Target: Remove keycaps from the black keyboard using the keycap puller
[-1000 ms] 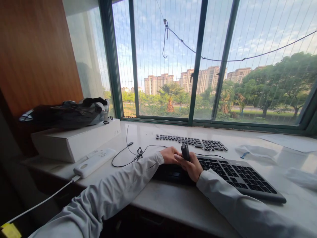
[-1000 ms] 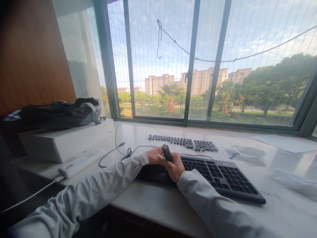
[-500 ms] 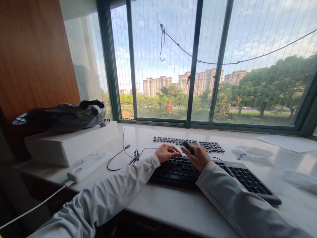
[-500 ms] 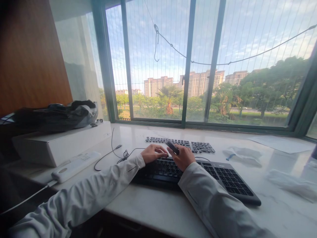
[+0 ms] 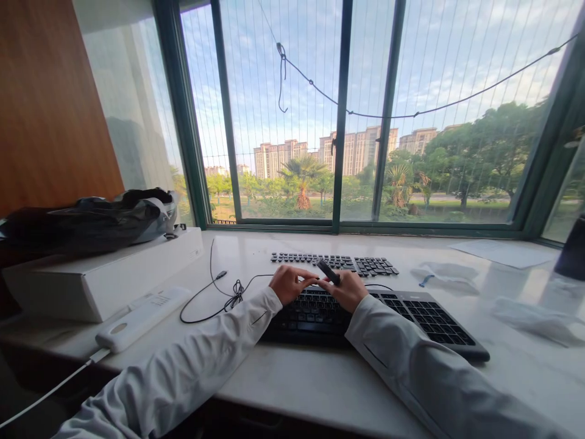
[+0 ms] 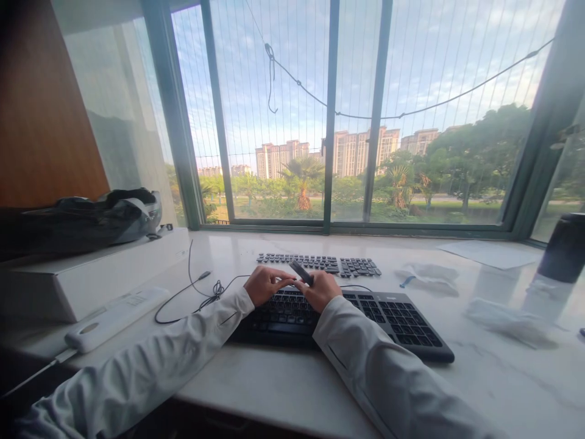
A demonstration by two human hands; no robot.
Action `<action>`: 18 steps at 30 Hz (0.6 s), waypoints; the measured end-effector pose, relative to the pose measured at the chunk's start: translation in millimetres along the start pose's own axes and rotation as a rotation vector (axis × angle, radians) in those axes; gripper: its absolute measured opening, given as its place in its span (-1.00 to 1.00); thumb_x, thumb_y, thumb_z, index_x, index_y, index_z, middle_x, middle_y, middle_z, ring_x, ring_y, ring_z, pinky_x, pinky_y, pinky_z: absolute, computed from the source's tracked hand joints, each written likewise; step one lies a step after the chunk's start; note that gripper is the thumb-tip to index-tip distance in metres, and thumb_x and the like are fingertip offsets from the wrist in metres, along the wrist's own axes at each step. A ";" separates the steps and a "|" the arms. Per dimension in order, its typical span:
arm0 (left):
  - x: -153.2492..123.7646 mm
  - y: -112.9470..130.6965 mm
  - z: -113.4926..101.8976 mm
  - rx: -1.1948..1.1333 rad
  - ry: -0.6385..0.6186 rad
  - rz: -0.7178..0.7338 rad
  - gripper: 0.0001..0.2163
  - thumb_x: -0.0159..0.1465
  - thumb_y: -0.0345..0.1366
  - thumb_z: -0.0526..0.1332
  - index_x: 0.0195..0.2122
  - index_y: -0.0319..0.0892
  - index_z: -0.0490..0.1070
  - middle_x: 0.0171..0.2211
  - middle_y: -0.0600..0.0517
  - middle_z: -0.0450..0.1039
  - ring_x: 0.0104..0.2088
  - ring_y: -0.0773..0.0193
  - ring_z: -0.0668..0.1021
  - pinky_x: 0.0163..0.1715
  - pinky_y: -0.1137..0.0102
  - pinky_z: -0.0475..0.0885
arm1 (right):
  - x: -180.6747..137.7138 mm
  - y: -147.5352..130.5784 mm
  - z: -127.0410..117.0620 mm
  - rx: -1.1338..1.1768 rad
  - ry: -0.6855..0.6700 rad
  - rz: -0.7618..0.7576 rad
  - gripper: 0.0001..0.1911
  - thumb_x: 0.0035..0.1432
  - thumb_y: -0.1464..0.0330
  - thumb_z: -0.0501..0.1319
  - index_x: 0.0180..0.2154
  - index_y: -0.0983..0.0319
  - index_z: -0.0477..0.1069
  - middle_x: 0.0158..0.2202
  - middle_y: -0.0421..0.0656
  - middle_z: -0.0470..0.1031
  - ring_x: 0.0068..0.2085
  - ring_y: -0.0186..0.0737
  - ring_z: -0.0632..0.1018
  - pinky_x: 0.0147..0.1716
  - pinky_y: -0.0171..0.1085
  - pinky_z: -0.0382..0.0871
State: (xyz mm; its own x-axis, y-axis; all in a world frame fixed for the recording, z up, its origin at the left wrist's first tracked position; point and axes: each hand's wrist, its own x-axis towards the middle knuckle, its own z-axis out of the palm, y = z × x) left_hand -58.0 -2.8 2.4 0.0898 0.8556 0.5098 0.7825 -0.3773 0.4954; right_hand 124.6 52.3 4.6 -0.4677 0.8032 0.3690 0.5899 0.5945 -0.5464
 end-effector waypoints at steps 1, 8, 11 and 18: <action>-0.6 -0.6 0.5 0.030 -0.006 0.017 -0.73 0.17 -0.10 0.25 -0.18 -0.09 0.58 -0.29 0.01 0.61 -0.50 0.35 0.51 -0.43 0.46 0.38 | 0.1 0.1 0.3 0.000 -0.005 0.008 -0.68 0.03 0.09 0.20 -0.39 0.17 0.59 -0.49 -0.14 0.55 -0.36 -0.16 0.54 -0.41 -0.31 0.21; -4.6 -2.0 0.2 0.239 0.017 0.109 -0.73 0.22 -0.07 0.20 -0.13 -0.01 0.55 -0.27 0.02 0.61 -0.34 0.25 0.60 -0.34 0.44 0.38 | 1.9 0.7 2.5 0.007 -0.013 -0.021 -0.69 0.06 0.11 0.19 -0.39 0.17 0.59 -0.45 -0.15 0.56 -0.34 -0.20 0.54 -0.37 -0.33 0.22; -5.9 0.2 -1.5 0.320 -0.010 0.125 -0.72 0.27 -0.07 0.13 -0.11 0.02 0.54 -0.24 0.01 0.60 -0.24 0.21 0.60 -0.32 0.45 0.37 | 0.6 -2.3 0.5 -0.019 -0.029 -0.019 -0.64 0.09 0.06 0.16 -0.40 0.17 0.58 -0.47 -0.14 0.55 -0.34 -0.19 0.54 -0.38 -0.33 0.22; -1.8 -1.1 -4.1 0.433 0.060 0.059 -0.70 0.29 -0.03 0.08 -0.17 0.06 0.57 -0.17 0.09 0.58 -0.15 0.19 0.58 -0.21 0.42 0.37 | -2.8 -3.6 -12.6 -0.310 -0.033 0.042 -0.70 0.14 0.13 0.10 -0.26 0.09 0.54 -0.29 -0.10 0.57 -0.22 -0.10 0.55 -0.29 -0.24 0.29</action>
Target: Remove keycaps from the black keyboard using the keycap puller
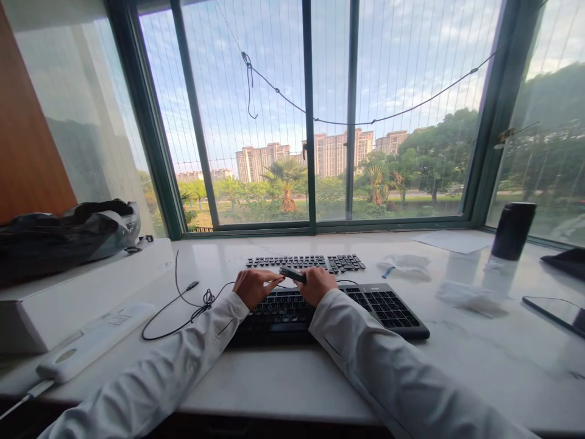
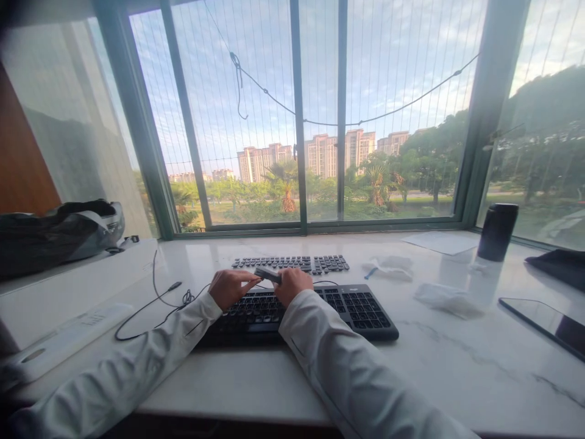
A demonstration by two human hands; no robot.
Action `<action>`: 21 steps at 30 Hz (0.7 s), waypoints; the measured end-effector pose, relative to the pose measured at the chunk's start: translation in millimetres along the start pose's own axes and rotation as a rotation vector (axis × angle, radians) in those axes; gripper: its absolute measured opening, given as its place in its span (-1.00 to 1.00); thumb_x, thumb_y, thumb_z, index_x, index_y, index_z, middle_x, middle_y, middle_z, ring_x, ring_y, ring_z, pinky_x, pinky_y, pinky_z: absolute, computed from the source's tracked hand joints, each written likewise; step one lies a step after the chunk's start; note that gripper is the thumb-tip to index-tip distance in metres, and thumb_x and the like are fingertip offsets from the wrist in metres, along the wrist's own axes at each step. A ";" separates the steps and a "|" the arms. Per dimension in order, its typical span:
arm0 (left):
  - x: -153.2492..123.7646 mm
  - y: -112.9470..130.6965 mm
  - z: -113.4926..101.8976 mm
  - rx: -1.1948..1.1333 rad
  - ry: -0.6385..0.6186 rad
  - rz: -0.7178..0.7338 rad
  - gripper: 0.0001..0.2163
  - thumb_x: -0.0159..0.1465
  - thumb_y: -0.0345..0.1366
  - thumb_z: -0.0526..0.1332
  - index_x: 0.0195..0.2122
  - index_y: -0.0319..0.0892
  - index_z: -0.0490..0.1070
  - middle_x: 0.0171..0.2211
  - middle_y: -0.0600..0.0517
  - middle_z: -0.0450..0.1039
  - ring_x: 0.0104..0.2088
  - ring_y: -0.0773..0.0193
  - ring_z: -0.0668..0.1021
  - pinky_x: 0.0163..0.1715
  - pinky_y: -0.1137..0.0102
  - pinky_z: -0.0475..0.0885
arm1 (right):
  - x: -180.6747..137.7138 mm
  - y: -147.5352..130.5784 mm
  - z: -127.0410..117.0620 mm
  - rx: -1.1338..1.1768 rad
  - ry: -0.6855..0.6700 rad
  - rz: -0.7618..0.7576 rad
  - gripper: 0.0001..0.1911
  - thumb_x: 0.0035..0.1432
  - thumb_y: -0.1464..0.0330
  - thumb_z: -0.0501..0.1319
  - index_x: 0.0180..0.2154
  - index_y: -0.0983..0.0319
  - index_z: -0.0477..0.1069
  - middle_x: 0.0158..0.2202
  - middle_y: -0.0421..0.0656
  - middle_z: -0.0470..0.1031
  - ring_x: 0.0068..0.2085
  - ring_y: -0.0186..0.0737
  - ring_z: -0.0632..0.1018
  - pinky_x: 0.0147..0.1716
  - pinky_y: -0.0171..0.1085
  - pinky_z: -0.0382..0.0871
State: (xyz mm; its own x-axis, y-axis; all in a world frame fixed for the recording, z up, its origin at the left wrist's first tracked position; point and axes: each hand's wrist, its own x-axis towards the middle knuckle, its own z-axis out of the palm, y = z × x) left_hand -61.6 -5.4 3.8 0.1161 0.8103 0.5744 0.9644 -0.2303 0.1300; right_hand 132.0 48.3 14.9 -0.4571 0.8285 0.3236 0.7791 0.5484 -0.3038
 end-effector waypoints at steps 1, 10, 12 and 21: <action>0.9 -1.9 -0.9 0.018 0.009 -0.030 -0.69 0.28 -0.02 0.08 -0.18 0.05 0.58 -0.16 0.09 0.58 -0.15 0.18 0.58 -0.21 0.41 0.38 | 0.7 2.8 -1.6 -0.055 0.004 0.013 -0.71 0.14 0.17 0.10 -0.23 0.10 0.53 -0.26 -0.08 0.57 -0.20 -0.07 0.54 -0.27 -0.22 0.30; 23.0 -31.0 -3.4 0.217 0.015 -0.179 -0.78 0.18 -0.05 0.20 -0.29 0.07 0.61 -0.26 0.10 0.60 -0.19 0.12 0.58 -0.22 0.37 0.40 | 13.7 34.6 -13.3 -0.202 0.003 0.130 -0.71 0.06 0.29 0.13 -0.22 0.25 0.52 -0.22 0.06 0.54 -0.19 0.03 0.55 -0.25 -0.12 0.37; 34.5 -35.0 2.7 0.232 -0.047 -0.148 -0.78 0.18 -0.07 0.19 -0.29 0.06 0.61 -0.28 0.09 0.61 -0.20 0.12 0.58 -0.21 0.36 0.39 | 14.2 36.9 -14.6 -0.207 0.020 0.132 -0.72 0.06 0.29 0.13 -0.23 0.25 0.52 -0.23 0.06 0.54 -0.21 0.02 0.55 -0.26 -0.13 0.37; 78.9 -36.3 43.7 0.272 -0.223 -0.112 -0.81 0.12 -0.19 0.23 -0.27 0.02 0.60 -0.29 0.06 0.61 -0.23 0.15 0.58 -0.16 0.38 0.39 | 13.9 38.4 -15.0 -0.222 0.004 0.121 -0.73 0.02 0.33 0.16 -0.22 0.25 0.51 -0.21 0.06 0.54 -0.20 0.00 0.55 -0.24 -0.13 0.36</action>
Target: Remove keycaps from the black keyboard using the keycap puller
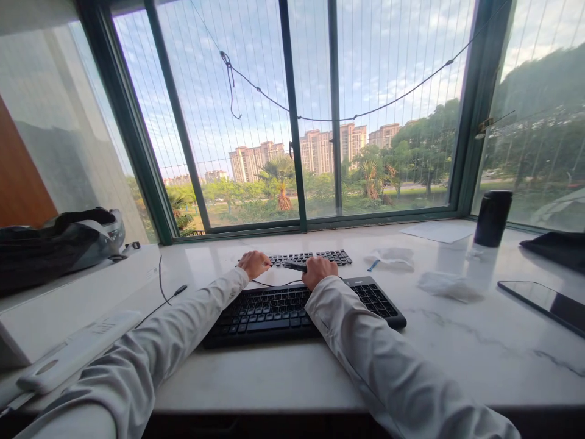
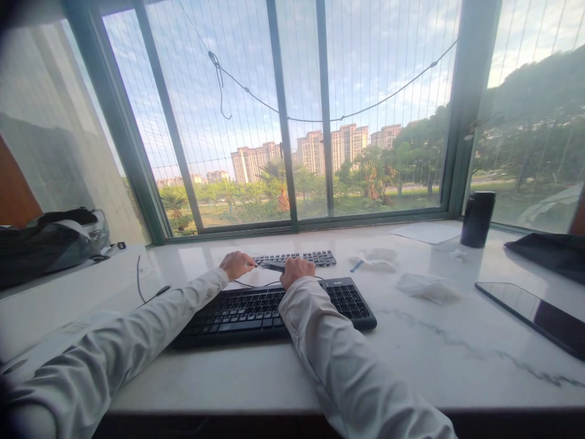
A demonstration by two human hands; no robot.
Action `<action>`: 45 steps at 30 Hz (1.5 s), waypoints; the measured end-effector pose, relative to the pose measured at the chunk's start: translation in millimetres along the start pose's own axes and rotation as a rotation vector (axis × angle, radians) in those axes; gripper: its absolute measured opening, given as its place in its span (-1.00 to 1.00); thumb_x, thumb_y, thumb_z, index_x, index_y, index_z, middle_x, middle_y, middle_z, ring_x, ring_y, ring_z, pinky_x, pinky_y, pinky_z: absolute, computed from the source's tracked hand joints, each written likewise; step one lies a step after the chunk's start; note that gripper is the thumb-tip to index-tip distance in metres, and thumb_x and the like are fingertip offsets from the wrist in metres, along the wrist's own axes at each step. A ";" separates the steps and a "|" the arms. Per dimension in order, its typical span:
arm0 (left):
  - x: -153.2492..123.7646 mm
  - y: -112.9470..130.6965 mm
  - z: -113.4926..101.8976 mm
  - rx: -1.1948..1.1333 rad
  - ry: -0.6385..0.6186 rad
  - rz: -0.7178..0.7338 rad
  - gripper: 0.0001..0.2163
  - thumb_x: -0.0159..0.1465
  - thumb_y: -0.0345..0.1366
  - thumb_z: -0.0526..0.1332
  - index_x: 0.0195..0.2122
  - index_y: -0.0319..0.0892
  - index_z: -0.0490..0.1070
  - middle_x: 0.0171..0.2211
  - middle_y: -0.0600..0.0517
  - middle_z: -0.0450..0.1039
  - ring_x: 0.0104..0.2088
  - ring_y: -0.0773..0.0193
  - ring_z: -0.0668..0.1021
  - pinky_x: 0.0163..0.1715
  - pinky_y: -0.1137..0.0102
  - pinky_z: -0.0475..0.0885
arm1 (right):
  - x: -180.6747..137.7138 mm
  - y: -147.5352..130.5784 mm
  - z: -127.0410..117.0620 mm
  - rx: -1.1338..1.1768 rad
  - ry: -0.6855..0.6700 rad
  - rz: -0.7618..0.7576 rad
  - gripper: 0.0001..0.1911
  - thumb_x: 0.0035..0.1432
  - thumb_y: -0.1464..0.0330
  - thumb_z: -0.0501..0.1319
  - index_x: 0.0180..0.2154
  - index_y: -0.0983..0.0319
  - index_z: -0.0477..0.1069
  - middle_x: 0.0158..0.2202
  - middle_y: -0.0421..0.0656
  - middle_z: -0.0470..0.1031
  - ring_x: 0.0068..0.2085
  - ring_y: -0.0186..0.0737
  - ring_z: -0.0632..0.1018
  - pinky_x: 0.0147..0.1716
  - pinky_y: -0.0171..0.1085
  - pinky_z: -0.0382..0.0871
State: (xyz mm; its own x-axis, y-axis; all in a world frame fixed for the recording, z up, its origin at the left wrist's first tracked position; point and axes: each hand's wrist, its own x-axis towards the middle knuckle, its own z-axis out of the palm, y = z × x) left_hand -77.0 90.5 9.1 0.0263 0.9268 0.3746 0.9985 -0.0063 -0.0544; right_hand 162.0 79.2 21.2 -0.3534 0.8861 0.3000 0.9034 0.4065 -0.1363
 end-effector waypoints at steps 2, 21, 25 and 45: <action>5.4 0.8 4.1 0.000 -0.007 -0.005 -0.81 0.13 -0.19 0.22 -0.27 0.02 0.60 -0.29 0.05 0.60 -0.23 0.15 0.58 -0.16 0.38 0.39 | 0.2 0.0 0.0 0.002 -0.001 -0.002 -0.73 0.02 0.33 0.16 -0.22 0.25 0.50 -0.21 0.05 0.54 -0.20 0.01 0.55 -0.25 -0.12 0.36; 11.9 -4.2 20.0 0.000 0.007 -0.013 -0.80 0.13 -0.12 0.23 -0.27 0.02 0.59 -0.28 0.04 0.60 -0.22 0.13 0.57 -0.19 0.37 0.38 | 0.2 -0.5 2.7 0.002 0.014 -0.036 -0.73 0.00 0.33 0.15 -0.24 0.26 0.51 -0.24 0.06 0.54 -0.23 -0.01 0.55 -0.28 -0.15 0.37; 7.7 -5.1 9.7 0.005 0.017 -0.015 -0.78 0.10 -0.11 0.26 -0.27 0.00 0.60 -0.27 0.02 0.60 -0.22 0.12 0.57 -0.19 0.36 0.38 | 0.5 -0.9 2.6 -0.002 0.009 -0.025 -0.73 0.01 0.32 0.15 -0.24 0.24 0.51 -0.24 0.05 0.54 -0.22 -0.01 0.55 -0.27 -0.15 0.36; -97.7 25.8 -47.6 -0.542 0.116 0.048 -0.58 0.26 0.02 0.08 -0.43 -0.15 0.60 -0.68 0.10 0.47 -0.58 0.37 0.45 -0.44 0.49 0.27 | -2.3 -7.8 -6.2 0.358 0.318 0.008 -0.66 0.19 0.12 0.04 -0.37 0.15 0.49 -0.42 -0.08 0.52 -0.34 -0.10 0.50 -0.36 -0.24 0.21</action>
State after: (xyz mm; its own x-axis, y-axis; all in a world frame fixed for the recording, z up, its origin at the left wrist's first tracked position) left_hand -51.5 -18.1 15.2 0.0466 0.8737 0.4842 0.8768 -0.2680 0.3992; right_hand 157.3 72.6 27.5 -0.2047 0.7999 0.5642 0.7456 0.5009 -0.4395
